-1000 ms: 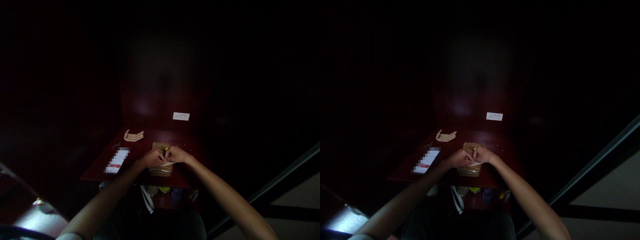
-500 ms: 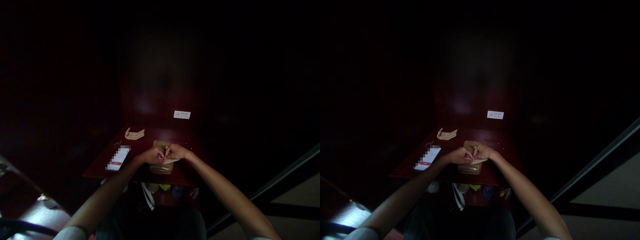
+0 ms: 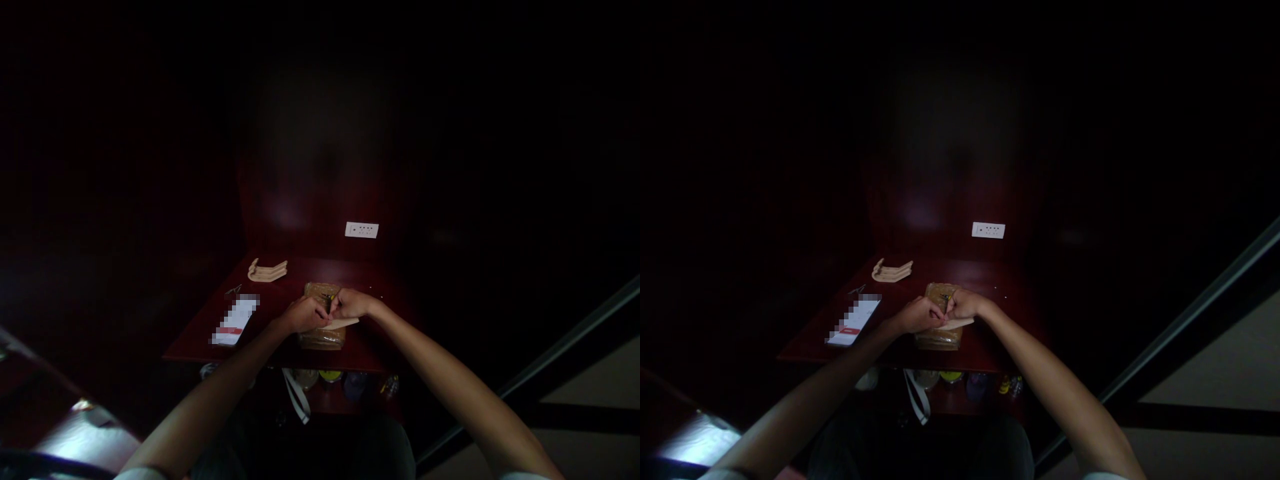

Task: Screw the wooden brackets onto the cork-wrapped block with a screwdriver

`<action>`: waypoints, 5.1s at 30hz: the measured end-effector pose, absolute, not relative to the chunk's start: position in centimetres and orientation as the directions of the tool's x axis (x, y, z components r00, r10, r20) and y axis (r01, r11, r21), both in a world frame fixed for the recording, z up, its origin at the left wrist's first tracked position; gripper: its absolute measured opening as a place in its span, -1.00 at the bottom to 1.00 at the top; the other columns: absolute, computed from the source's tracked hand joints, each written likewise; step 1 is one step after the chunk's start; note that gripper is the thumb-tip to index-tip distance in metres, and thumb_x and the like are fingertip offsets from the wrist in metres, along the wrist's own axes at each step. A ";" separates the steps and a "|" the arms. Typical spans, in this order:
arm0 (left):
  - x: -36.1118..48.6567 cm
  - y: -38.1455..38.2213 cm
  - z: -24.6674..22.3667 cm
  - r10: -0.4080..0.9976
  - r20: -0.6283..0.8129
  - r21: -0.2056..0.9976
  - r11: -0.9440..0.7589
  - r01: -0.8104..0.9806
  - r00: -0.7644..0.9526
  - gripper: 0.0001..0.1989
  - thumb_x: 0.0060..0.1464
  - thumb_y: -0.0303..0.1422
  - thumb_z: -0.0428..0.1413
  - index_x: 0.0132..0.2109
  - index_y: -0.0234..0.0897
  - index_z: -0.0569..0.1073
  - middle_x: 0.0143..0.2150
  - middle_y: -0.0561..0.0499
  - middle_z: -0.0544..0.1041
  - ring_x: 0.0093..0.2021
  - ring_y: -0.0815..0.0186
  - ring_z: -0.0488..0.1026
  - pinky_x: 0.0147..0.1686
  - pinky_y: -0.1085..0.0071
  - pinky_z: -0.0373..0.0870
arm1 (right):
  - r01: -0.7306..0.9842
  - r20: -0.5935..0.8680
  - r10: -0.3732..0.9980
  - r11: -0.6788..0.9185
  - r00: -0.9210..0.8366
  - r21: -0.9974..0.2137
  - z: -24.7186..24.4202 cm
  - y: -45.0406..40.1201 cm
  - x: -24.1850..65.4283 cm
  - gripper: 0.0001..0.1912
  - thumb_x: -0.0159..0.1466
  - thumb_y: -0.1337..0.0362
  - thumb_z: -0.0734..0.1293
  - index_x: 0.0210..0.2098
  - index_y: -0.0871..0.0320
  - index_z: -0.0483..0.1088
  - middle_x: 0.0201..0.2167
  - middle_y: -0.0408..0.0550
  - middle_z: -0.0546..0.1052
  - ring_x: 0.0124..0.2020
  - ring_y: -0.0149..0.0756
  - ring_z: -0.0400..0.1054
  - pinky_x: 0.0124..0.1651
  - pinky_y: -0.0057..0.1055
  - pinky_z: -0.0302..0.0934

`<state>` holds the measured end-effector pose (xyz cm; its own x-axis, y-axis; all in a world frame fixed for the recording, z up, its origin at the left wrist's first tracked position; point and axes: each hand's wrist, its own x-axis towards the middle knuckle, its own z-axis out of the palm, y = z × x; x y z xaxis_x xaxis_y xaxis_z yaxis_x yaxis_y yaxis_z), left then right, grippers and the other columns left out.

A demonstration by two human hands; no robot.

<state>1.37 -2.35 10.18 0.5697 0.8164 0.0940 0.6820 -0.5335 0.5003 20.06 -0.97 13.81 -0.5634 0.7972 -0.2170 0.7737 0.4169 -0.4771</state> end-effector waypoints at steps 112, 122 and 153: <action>1.5 -2.1 9.4 0.773 0.107 0.567 -0.564 0.600 0.626 -0.72 0.03 -0.18 0.09 -0.27 -0.22 0.62 -0.37 0.01 0.63 -0.41 0.36 0.46 -0.42 0.52 0.21 | 0.863 -0.441 0.748 0.372 -0.496 -0.341 14.1 0.6 19.4 -0.66 0.00 0.11 0.43 -0.27 0.15 0.57 -0.40 -0.16 0.55 -0.42 -0.41 0.30 -0.41 -0.58 0.09; 1.7 -2.5 9.7 0.776 0.117 0.544 -0.572 0.614 0.619 -0.76 0.03 -0.26 0.08 -0.30 -0.23 0.63 -0.38 0.03 0.63 -0.45 0.39 0.44 -0.44 0.51 0.17 | 0.855 -0.459 0.731 0.353 -0.505 -0.379 13.9 1.0 19.3 -0.64 -0.02 0.10 0.44 -0.29 0.18 0.57 -0.46 -0.17 0.52 -0.47 -0.45 0.26 -0.42 -0.57 0.09; 2.0 -2.9 9.8 0.819 0.096 0.555 -0.516 0.652 0.566 -0.73 0.00 -0.22 0.09 -0.28 -0.24 0.63 -0.42 0.01 0.62 -0.47 0.40 0.43 -0.48 0.54 0.20 | 0.736 -0.021 0.757 0.628 -0.653 -0.251 19.2 -3.9 22.4 -0.75 0.12 0.15 0.35 -0.24 0.08 0.54 -0.32 -0.13 0.59 -0.33 -0.31 0.44 -0.28 -0.51 0.15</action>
